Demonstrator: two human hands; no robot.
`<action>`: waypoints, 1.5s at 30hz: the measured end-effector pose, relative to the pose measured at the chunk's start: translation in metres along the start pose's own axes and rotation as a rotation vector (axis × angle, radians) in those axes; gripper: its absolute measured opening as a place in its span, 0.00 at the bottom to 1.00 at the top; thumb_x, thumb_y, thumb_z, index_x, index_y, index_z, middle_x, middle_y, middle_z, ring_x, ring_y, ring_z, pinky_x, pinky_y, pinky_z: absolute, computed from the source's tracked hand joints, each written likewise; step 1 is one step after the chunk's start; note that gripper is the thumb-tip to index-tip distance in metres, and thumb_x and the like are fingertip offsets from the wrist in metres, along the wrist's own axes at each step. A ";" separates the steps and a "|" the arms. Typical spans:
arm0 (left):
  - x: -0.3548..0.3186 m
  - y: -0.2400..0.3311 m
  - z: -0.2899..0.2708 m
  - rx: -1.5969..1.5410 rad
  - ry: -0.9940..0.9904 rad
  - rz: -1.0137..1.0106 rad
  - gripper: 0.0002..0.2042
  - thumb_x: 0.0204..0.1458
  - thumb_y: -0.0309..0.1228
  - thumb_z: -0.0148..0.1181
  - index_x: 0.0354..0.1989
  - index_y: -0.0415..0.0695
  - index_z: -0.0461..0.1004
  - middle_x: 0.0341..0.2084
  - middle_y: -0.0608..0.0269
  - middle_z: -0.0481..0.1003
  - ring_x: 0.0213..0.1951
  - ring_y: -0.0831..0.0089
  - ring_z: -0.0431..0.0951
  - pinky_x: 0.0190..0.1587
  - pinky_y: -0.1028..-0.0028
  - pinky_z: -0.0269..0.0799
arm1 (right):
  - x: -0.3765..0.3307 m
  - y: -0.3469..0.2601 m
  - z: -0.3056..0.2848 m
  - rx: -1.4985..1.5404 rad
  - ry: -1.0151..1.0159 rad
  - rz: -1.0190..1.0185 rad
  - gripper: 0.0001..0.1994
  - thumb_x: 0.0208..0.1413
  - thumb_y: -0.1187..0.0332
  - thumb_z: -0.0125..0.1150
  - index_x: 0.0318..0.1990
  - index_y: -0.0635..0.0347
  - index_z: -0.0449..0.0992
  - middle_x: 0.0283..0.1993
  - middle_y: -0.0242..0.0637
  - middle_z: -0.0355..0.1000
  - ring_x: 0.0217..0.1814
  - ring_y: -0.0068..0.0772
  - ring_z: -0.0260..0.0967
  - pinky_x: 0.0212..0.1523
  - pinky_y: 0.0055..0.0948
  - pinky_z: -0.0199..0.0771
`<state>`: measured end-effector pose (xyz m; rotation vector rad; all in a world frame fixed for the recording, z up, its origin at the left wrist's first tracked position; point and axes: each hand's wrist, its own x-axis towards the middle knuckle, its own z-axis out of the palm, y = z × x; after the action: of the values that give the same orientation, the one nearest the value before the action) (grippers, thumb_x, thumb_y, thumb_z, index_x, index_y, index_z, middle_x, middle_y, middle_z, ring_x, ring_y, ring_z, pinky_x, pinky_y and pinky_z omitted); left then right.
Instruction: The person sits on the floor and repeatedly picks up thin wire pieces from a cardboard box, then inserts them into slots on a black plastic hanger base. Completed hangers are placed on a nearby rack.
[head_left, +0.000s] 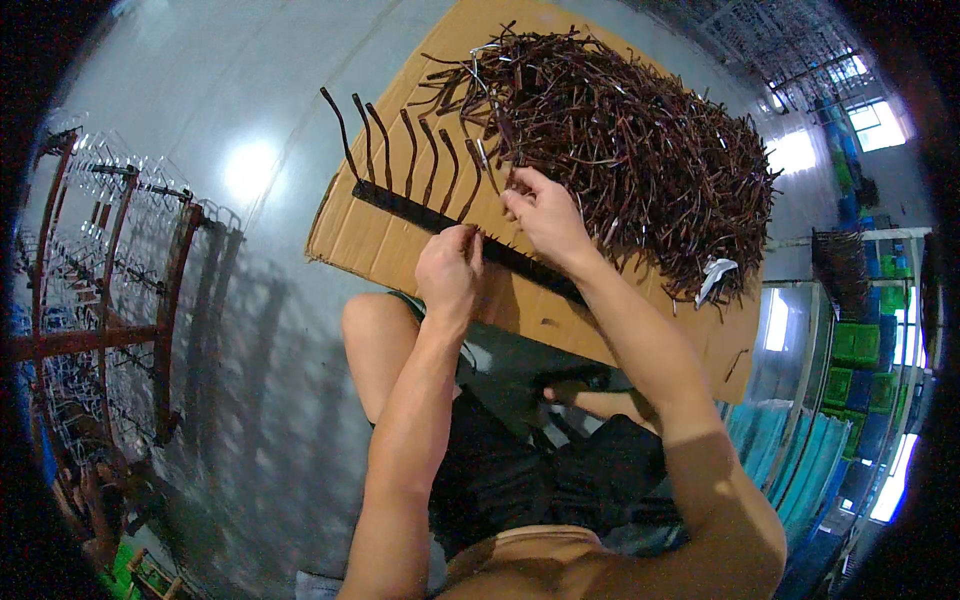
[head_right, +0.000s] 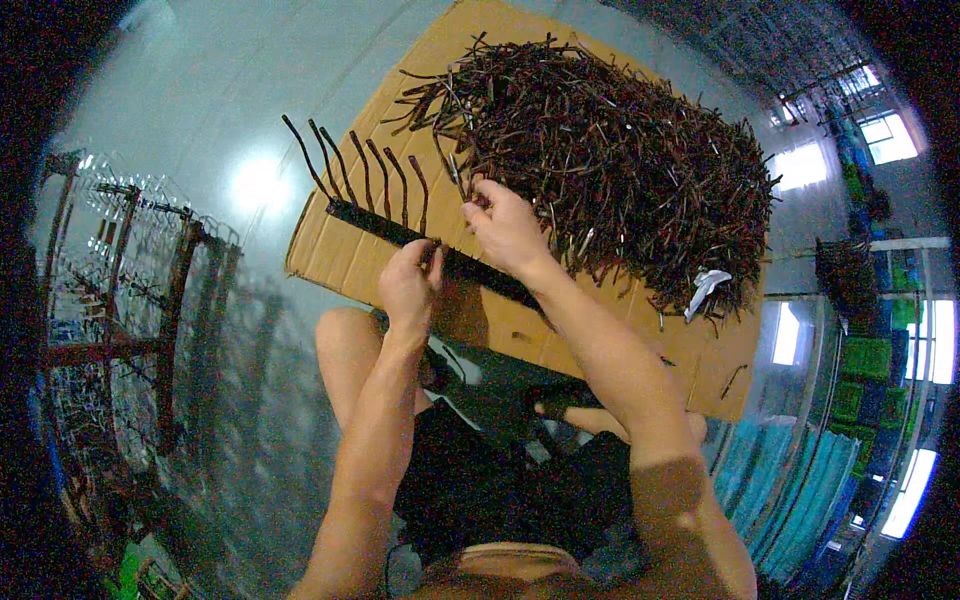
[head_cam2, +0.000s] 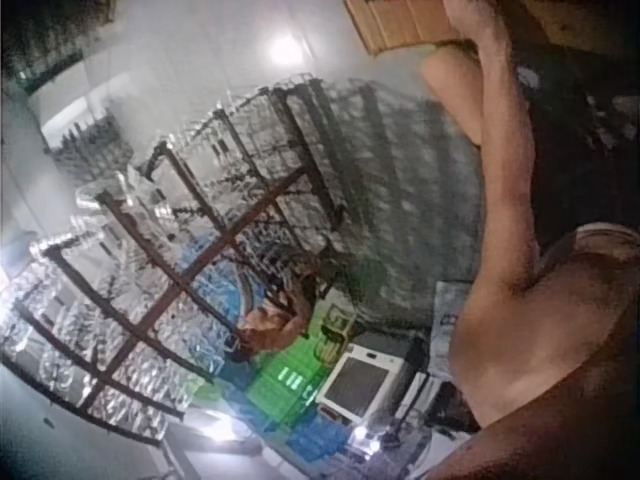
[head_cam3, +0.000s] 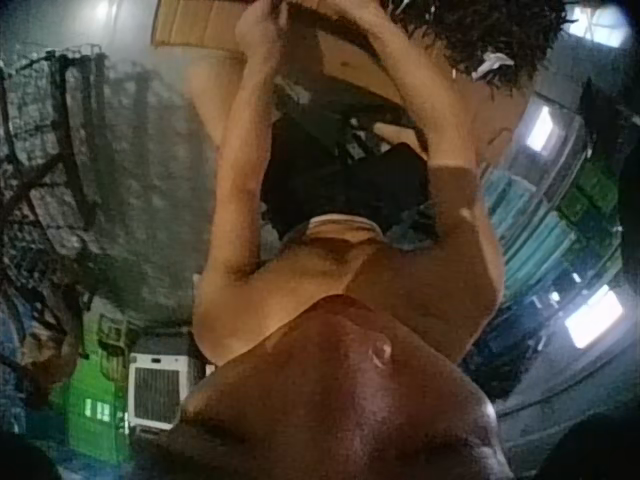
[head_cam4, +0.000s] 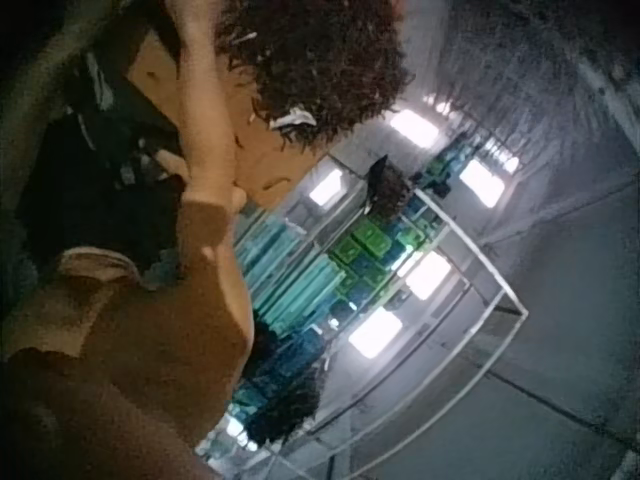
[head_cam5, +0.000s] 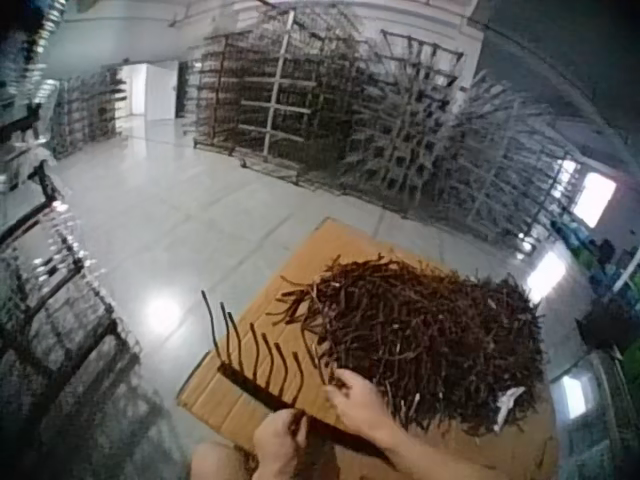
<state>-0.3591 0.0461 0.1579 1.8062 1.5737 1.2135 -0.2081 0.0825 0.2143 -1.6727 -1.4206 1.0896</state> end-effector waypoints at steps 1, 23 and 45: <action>0.001 0.000 0.001 0.013 -0.004 0.014 0.07 0.49 0.30 0.62 0.35 0.41 0.77 0.29 0.52 0.77 0.31 0.55 0.78 0.35 0.66 0.73 | -0.008 0.002 0.005 0.030 0.031 -0.038 0.11 0.56 0.69 0.57 0.44 0.66 0.72 0.34 0.43 0.75 0.34 0.32 0.75 0.36 0.30 0.73; 0.001 0.007 -0.003 0.018 -0.064 -0.032 0.05 0.51 0.30 0.58 0.30 0.41 0.75 0.27 0.53 0.76 0.33 0.54 0.75 0.37 0.61 0.70 | -0.028 0.017 0.021 0.206 0.076 -0.146 0.08 0.56 0.69 0.58 0.38 0.66 0.76 0.33 0.36 0.77 0.36 0.24 0.73 0.39 0.25 0.72; 0.029 0.002 -0.036 -0.057 0.032 -0.390 0.08 0.51 0.30 0.59 0.35 0.38 0.75 0.30 0.50 0.76 0.34 0.55 0.77 0.38 0.64 0.72 | 0.102 0.023 0.011 -1.182 -0.006 -0.916 0.07 0.47 0.74 0.53 0.35 0.62 0.70 0.37 0.40 0.64 0.41 0.41 0.68 0.38 0.33 0.75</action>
<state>-0.3889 0.0657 0.1874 1.3654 1.7844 1.0912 -0.2027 0.1782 0.1719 -1.2729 -2.6779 -0.3769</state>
